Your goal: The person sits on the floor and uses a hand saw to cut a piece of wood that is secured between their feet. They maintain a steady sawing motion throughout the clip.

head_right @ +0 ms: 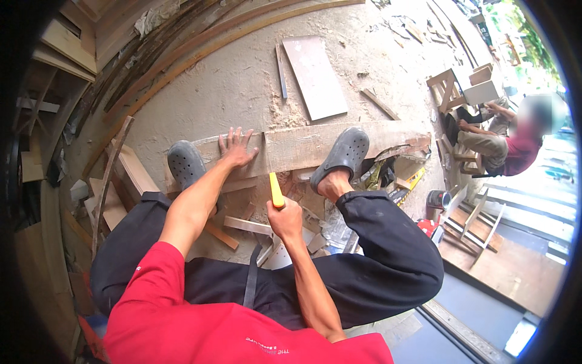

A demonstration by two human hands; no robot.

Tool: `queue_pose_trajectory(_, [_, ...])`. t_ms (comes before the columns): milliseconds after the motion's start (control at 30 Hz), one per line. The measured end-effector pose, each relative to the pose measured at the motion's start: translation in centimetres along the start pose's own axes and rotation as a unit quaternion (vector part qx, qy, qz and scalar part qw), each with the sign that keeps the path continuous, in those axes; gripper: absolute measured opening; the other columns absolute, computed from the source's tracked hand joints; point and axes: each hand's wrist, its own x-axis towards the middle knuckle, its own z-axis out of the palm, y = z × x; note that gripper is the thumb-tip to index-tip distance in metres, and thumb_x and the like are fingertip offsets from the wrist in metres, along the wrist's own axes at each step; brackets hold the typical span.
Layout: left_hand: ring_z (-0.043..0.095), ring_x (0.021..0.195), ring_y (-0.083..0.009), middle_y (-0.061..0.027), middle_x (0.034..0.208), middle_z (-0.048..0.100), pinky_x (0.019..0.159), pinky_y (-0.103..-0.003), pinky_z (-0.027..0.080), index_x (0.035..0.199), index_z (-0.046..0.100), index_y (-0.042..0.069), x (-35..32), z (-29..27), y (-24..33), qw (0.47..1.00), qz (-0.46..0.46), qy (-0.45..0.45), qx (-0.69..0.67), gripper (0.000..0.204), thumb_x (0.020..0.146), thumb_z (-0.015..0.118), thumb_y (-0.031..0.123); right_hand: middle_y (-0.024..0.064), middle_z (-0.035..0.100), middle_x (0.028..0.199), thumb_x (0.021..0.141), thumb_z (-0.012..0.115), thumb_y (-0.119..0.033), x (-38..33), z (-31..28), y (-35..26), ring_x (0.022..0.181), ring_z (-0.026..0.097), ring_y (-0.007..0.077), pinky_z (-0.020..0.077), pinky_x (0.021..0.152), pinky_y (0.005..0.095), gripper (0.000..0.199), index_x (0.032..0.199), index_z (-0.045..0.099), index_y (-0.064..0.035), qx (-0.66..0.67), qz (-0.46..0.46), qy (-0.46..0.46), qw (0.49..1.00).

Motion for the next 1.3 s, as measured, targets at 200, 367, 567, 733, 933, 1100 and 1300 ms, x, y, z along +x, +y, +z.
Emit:
queue_pose_trajectory(200, [-0.010,0.151,-0.0347,-0.0118,0.165,-0.001,0.114,-0.064,-0.011,0.158,0.009,0.030,-0.4,1.0,-0.6,1.000,-0.019,-0.024,-0.009,0.082,0.092,0.043,0.063,0.0223,0.058,0.063,0.083,0.067,-0.022,-7.0,-3.5,-2.0,0.062,0.061,0.0319,0.0467,0.060,0.0419,0.028,0.076,0.063,0.0049,-0.014,0.010,-0.031,0.999])
queue_pose_trajectory(367, [-0.009,0.151,-0.0360,-0.0119,0.166,-0.001,0.114,-0.065,-0.007,0.158,0.007,0.029,-0.4,0.0,-0.1,1.000,0.017,0.000,0.012,0.087,0.089,0.051,0.060,0.0193,0.056,0.056,0.082,0.066,-0.021,-2.1,0.1,1.2,0.052,0.058,0.0221,0.0432,0.054,0.0399,0.030,0.070,0.060,0.0058,0.030,0.000,0.003,1.000])
queue_pose_trajectory(567, [-0.002,0.150,-0.0420,-0.0102,0.166,-0.003,0.113,-0.068,0.018,0.158,0.005,0.029,-2.6,-2.0,1.1,0.997,-0.015,-0.067,0.047,0.103,0.081,0.068,0.054,0.0250,0.064,0.071,0.081,0.066,-0.026,-1.0,0.3,-1.0,0.071,0.067,0.0407,0.0497,0.064,0.0458,0.030,0.074,0.065,0.0034,0.003,0.023,-0.040,0.999])
queue_pose_trajectory(733, [0.011,0.145,-0.0533,-0.0147,0.164,0.006,0.117,-0.057,0.024,0.158,0.007,0.027,-1.8,-1.2,0.1,0.993,0.037,-0.052,0.097,0.121,0.068,0.085,0.049,0.0244,0.065,0.071,0.081,0.067,-0.027,-0.6,-0.2,-0.3,0.072,0.068,0.0401,0.0501,0.065,0.0462,0.031,0.075,0.066,0.0032,0.021,0.031,-0.058,0.998])
queue_pose_trajectory(933, [0.008,0.147,-0.0491,-0.0118,0.165,0.006,0.120,-0.054,0.019,0.158,0.008,0.028,-0.2,-1.5,0.2,0.990,0.042,-0.085,0.100,0.128,0.061,0.091,0.039,0.0196,0.061,0.059,0.080,0.067,-0.028,-0.1,0.3,-0.6,0.057,0.065,0.0279,0.0479,0.058,0.0412,0.034,0.073,0.063,0.0056,0.026,0.004,-0.040,0.999])
queue_pose_trajectory(1100, [0.014,0.145,-0.0518,-0.0154,0.164,0.010,0.114,-0.059,0.030,0.158,0.010,0.030,-0.3,0.8,-2.0,0.994,0.045,-0.016,0.100,0.131,0.056,0.093,0.038,0.0220,0.062,0.062,0.079,0.067,-0.029,-0.3,0.5,-0.3,0.062,0.067,0.0336,0.0490,0.060,0.0433,0.036,0.073,0.064,0.0056,0.019,-0.001,-0.054,0.998])
queue_pose_trajectory(1300, [0.016,0.145,-0.0497,-0.0135,0.162,0.014,0.112,-0.060,0.034,0.157,0.013,0.030,-2.2,-1.7,0.7,0.996,0.011,-0.050,0.076,0.128,0.057,0.093,0.038,0.0241,0.064,0.069,0.080,0.068,-0.030,-0.8,1.3,-0.1,0.069,0.069,0.0364,0.0497,0.062,0.0432,0.034,0.076,0.065,0.0038,0.028,0.013,-0.054,0.998])
